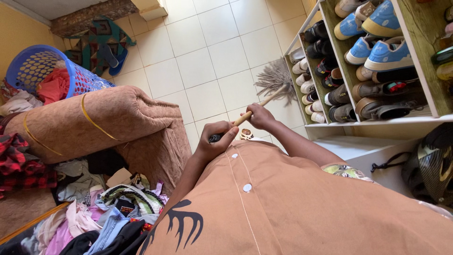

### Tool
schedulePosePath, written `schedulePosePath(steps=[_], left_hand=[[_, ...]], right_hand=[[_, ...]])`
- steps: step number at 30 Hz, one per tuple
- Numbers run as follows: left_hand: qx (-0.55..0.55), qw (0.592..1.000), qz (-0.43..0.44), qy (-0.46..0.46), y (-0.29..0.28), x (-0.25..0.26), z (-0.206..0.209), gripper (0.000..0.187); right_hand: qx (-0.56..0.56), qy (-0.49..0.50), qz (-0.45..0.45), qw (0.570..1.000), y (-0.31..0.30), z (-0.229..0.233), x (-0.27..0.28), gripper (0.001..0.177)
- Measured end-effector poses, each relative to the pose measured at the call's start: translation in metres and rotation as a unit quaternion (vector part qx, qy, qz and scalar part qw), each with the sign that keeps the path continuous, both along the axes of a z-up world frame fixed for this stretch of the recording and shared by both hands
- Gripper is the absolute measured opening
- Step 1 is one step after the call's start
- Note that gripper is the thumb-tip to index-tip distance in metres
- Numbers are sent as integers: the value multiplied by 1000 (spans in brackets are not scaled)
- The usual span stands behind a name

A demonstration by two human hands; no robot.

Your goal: The person sweeps the floor using a small handheld broom, moving debris and dust into a central area.

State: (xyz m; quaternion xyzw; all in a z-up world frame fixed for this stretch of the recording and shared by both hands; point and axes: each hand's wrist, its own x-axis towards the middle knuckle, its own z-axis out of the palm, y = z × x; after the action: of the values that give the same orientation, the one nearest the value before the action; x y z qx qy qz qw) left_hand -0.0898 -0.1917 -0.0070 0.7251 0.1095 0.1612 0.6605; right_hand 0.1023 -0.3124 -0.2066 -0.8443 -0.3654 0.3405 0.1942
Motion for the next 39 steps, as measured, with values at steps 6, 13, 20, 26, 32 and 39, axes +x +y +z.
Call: schedulePosePath(steps=[6,13,20,26,32,39], left_hand=[[13,998,-33,43,5,-7,13,30],[71,997,23,8,22,-43,56,28],[108,993,55,1,39,-117,93,25],[114,986,110,50,50,-181,111,33],[180,976,116,25,61,-228,120,30],[161,980,112,17,57,-248,113,31]], right_hand=[[35,-8,-18,999,-3,-5,-17,45],[33,39,-3,999,35,18,-69,46],[62,73,29,995,91,42,-148,43],[94,85,89,988,139,48,-222,45],[102,113,148,977,161,44,-272,51],[49,76,167,982,142,59,-279,51]])
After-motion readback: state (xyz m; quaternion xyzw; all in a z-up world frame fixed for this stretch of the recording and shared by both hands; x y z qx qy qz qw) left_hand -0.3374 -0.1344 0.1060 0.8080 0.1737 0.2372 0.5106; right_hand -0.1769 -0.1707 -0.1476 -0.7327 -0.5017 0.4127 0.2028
